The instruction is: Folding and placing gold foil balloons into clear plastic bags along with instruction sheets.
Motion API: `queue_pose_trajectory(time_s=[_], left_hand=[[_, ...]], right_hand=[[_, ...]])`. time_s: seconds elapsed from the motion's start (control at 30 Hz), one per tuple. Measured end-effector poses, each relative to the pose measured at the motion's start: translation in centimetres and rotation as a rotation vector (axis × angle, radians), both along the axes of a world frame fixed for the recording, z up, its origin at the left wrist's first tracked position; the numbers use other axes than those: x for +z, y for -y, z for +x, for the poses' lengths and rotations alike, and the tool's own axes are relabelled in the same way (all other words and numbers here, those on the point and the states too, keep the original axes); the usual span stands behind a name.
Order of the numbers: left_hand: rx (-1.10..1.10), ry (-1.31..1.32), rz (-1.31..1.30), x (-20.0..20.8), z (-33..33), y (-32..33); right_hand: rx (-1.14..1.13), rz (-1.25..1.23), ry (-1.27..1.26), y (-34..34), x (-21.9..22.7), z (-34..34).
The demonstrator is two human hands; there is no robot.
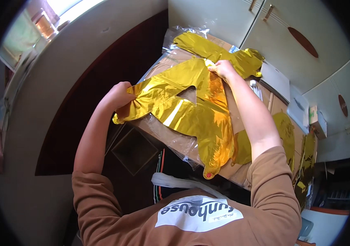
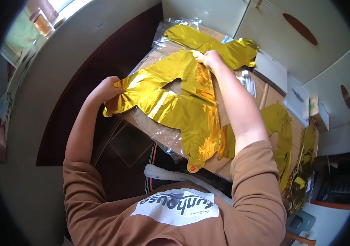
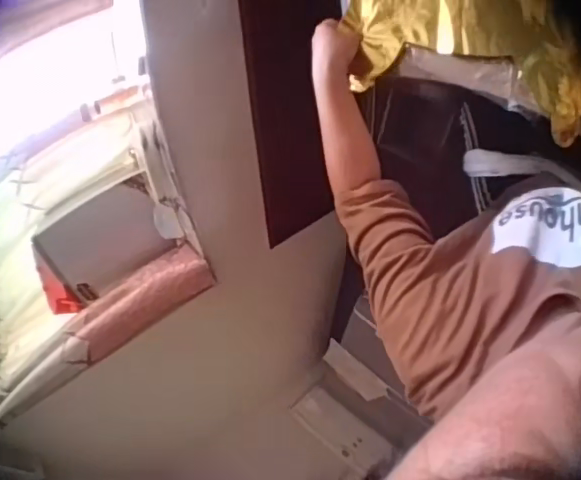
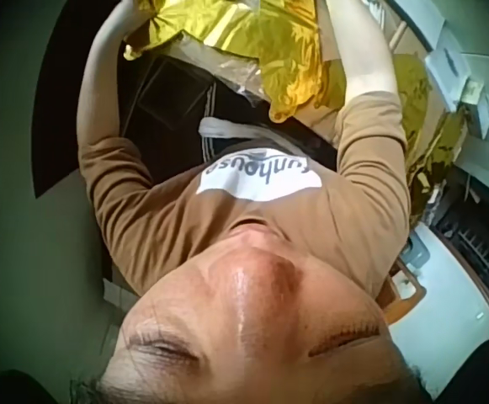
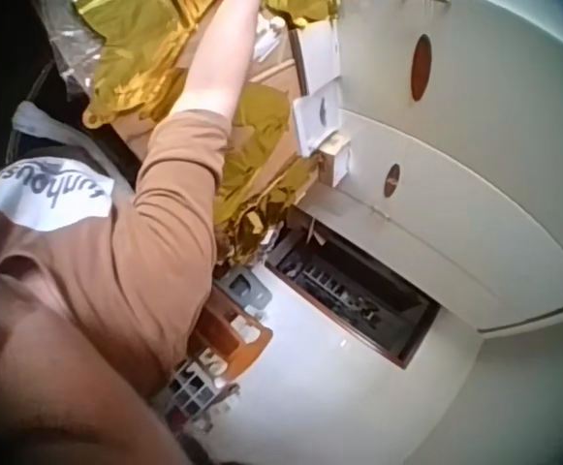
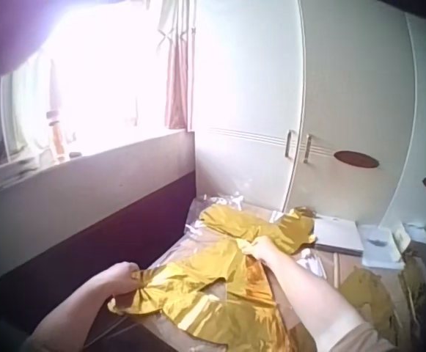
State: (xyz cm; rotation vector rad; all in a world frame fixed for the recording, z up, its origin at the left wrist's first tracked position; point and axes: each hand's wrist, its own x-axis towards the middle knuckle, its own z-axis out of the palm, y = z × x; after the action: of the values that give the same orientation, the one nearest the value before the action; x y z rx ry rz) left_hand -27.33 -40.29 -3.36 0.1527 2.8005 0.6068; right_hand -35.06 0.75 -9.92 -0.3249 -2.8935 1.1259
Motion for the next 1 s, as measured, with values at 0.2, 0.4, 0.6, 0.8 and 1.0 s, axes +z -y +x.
queue_pose_trajectory(time_s=[0.2, 0.4, 0.6, 0.8, 1.0], left_hand=[[0.011, 0.045, 0.058, 0.5, 0.3, -0.3], [-0.013, 0.009, 0.011, 0.1, -0.2, 0.7], [-0.034, 0.079, 0.109, 0.1, -0.6, 2.7], [0.003, 0.059, 0.189, -1.0, -0.2, 3.4], [0.035, 0.101, 0.175, -0.6, -0.6, 2.8]], right_hand=[[-0.033, -0.023, -0.044, -0.4, -0.1, -0.1], [-0.018, -0.019, -0.033, -1.0, -1.8, -0.9], [0.004, 0.164, -0.087, -1.1, -1.5, -0.5], [0.076, 0.349, 0.0, 0.5, 0.2, -0.4], [0.027, 0.235, -0.079, 0.0, -0.1, 0.0]])
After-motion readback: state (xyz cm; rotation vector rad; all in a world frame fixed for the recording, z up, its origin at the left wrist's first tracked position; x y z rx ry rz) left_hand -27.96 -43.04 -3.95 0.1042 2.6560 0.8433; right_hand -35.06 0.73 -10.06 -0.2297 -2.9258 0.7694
